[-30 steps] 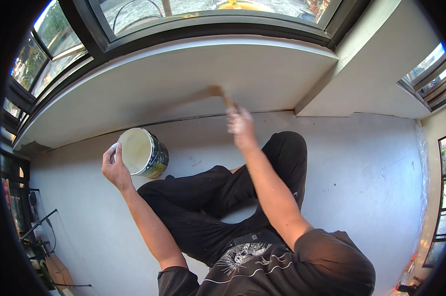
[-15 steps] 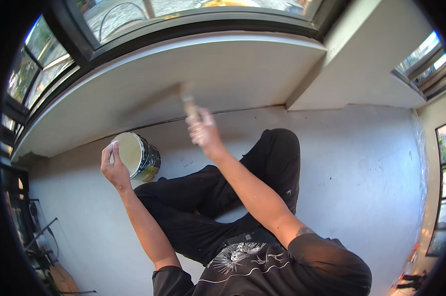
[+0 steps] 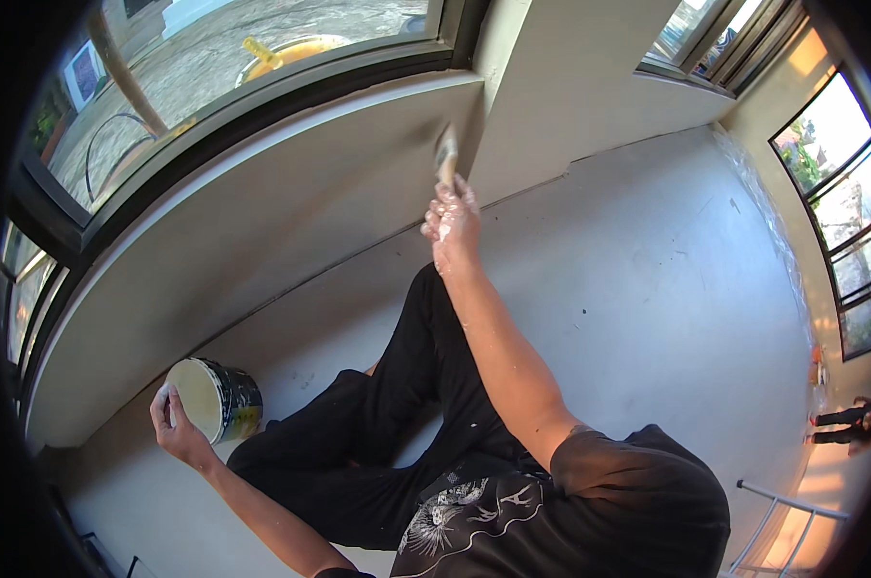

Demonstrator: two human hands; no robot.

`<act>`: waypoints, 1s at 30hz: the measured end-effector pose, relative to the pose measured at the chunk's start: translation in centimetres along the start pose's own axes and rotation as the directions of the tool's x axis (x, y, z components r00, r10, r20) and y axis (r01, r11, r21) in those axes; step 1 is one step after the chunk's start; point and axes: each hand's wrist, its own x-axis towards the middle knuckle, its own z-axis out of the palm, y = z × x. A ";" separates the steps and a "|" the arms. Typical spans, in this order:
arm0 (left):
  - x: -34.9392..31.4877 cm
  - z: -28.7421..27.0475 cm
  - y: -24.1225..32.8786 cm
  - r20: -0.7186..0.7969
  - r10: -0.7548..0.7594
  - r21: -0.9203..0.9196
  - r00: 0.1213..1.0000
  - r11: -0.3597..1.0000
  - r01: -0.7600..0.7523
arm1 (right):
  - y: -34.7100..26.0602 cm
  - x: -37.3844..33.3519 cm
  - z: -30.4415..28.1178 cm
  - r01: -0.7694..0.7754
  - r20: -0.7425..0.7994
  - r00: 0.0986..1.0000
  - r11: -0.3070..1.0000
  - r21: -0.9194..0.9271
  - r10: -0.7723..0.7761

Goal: Painting a lower wall ledge indoors with a brush and bucket.

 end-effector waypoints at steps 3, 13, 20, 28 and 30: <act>-0.2 -0.4 0.4 -0.036 0.005 0.061 0.999 0.998 -0.003 | -3.4 -0.5 -2.3 0.004 0.163 0.987 1.000 -0.019 0.000; 0.0 -0.6 0.1 -0.095 0.074 0.197 0.993 0.979 -0.054 | -2.8 4.0 -22.4 -0.046 0.030 0.996 0.771 -0.635 0.084; 5.6 -7.7 -8.3 -0.287 0.088 0.549 0.954 0.831 0.088 | 5.0 9.9 -24.8 -0.257 0.057 0.922 0.714 -0.651 0.383; 3.6 -12.2 -11.8 0.190 -0.688 0.167 0.701 0.726 0.667 | -2.1 20.9 -30.6 -0.015 0.140 0.966 0.590 -0.807 0.215; 3.1 -12.1 -11.4 0.172 -0.703 0.111 0.690 0.710 0.695 | -4.7 23.3 -32.6 0.057 0.132 0.984 0.494 -0.867 0.117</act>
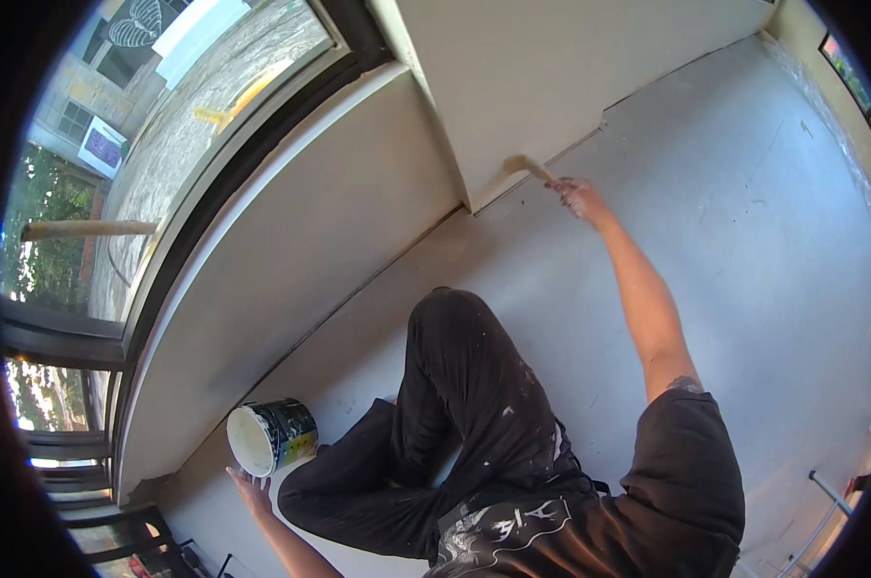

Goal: Painting a lower wall ledge indoors with a brush and bucket.

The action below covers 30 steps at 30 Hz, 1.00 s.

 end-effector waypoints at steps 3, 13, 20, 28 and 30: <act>0.0 0.3 0.1 -0.016 -0.055 -0.075 0.998 0.996 0.053 | 1.4 2.8 -3.9 -0.047 -0.197 0.980 0.994 -0.103 0.026; 0.5 0.6 1.3 -0.110 -0.087 -0.035 0.990 0.996 0.084 | 5.2 3.1 -2.8 -0.017 -0.172 0.982 0.947 0.321 0.076; 0.7 0.3 2.8 -0.163 -0.075 0.064 0.984 0.994 0.086 | 2.9 -1.0 -2.0 -0.065 0.312 0.949 0.997 0.036 0.051; -1.5 -3.8 1.3 -0.265 -0.002 0.077 0.964 0.997 0.024 | 5.9 7.3 -15.1 -0.038 -0.324 0.944 0.996 0.082 0.063; -2.2 -4.7 1.0 -0.332 -0.044 0.062 0.942 0.996 0.068 | 7.3 7.8 -16.2 0.071 -0.335 0.940 0.997 0.018 -0.061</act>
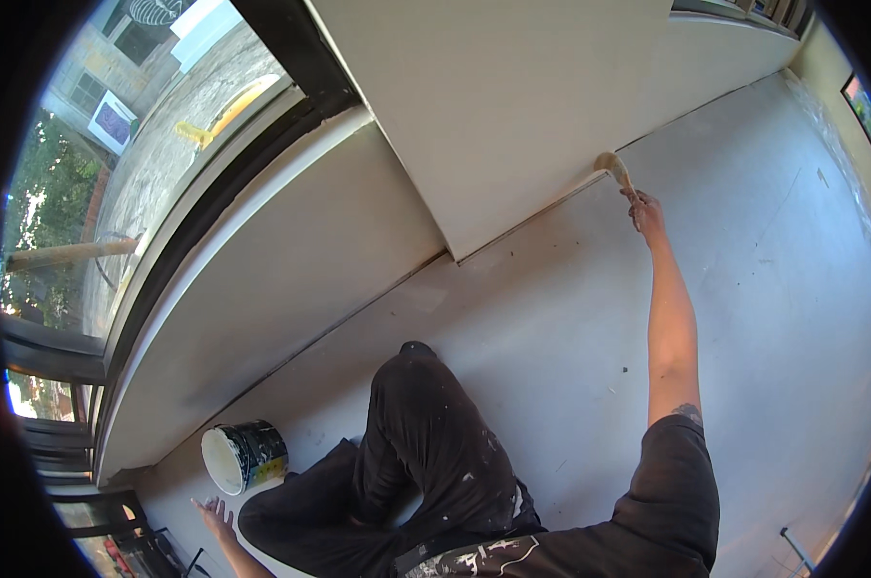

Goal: Painting a lower wall ledge indoors with a brush and bucket.

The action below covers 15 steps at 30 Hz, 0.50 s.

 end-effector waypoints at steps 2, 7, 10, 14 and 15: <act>-0.2 -0.4 -0.5 0.070 0.033 -0.017 0.997 0.999 -0.032 | 1.0 -0.3 0.3 -0.028 -0.085 0.996 0.999 0.030 0.030; -0.7 0.1 -3.1 0.101 0.133 -0.078 0.986 0.989 -0.126 | 0.1 -4.3 8.0 -0.110 -0.008 0.993 0.955 0.275 0.117; -0.4 0.6 -4.5 0.102 0.136 -0.156 0.985 0.981 -0.119 | -2.4 -10.9 13.3 -0.177 0.261 0.963 0.886 0.430 0.066; 0.0 2.8 -3.7 -0.043 0.285 -0.138 0.957 0.947 -0.289 | -7.0 -18.9 14.7 -0.302 0.546 0.836 0.882 0.362 0.063; -0.3 3.6 -3.2 -0.085 0.329 -0.123 0.941 0.933 -0.337 | -8.5 -19.1 15.1 -0.320 0.618 0.785 0.880 0.351 0.039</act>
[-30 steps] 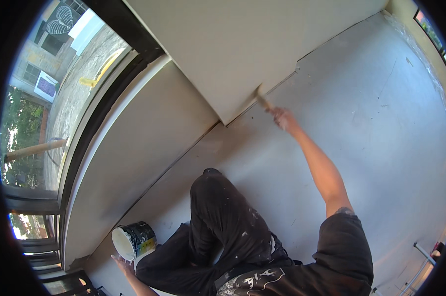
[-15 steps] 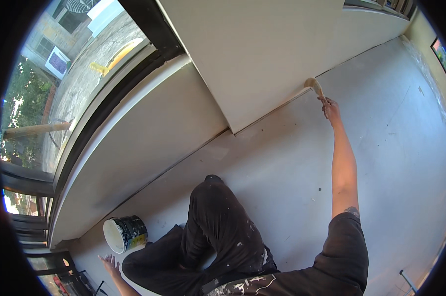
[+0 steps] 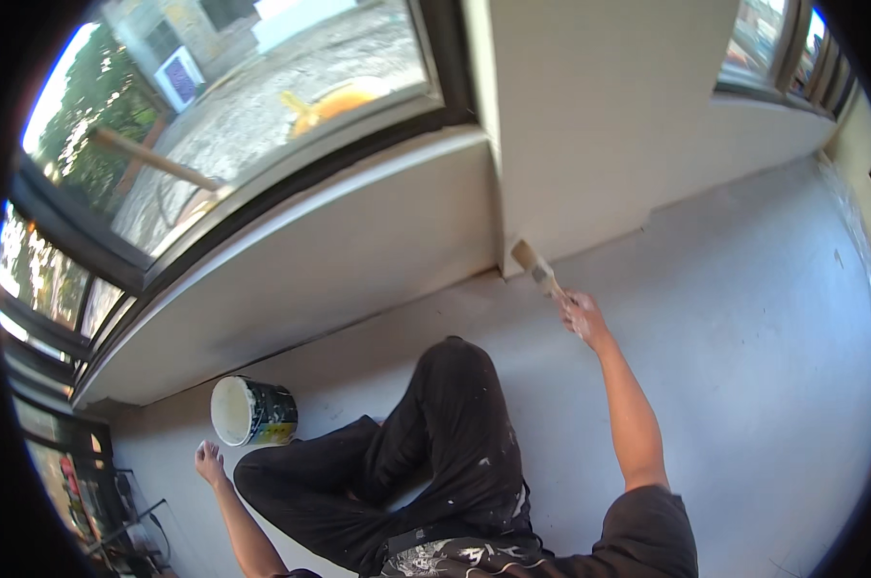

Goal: Painting a lower wall ledge indoors with a brush and bucket.

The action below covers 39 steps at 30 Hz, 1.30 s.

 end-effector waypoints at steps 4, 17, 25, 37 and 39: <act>-2.6 1.1 2.8 -0.033 0.140 -0.088 0.990 0.986 -0.143 | -6.0 0.8 -2.1 -0.055 -0.179 0.984 0.932 -0.358 -0.010; -9.9 -0.8 3.2 -0.091 0.035 -0.388 0.995 0.919 -0.068 | -21.8 3.5 -18.5 0.036 -0.369 0.702 0.548 -0.836 -0.610; -7.0 1.3 5.0 -0.032 0.092 -0.333 0.995 0.938 -0.097 | -19.9 -2.7 -8.3 -0.015 -0.098 0.994 0.856 -0.517 -0.042; -5.6 -5.8 0.4 -0.196 -0.015 -0.146 0.980 0.989 -0.014 | -25.5 2.4 -29.0 0.137 -0.546 0.702 0.839 -0.526 -0.457; -5.3 -5.4 -0.5 -0.256 -0.094 -0.232 0.962 0.972 0.033 | -23.2 4.6 -29.3 0.122 -0.566 0.672 0.825 -0.551 -0.478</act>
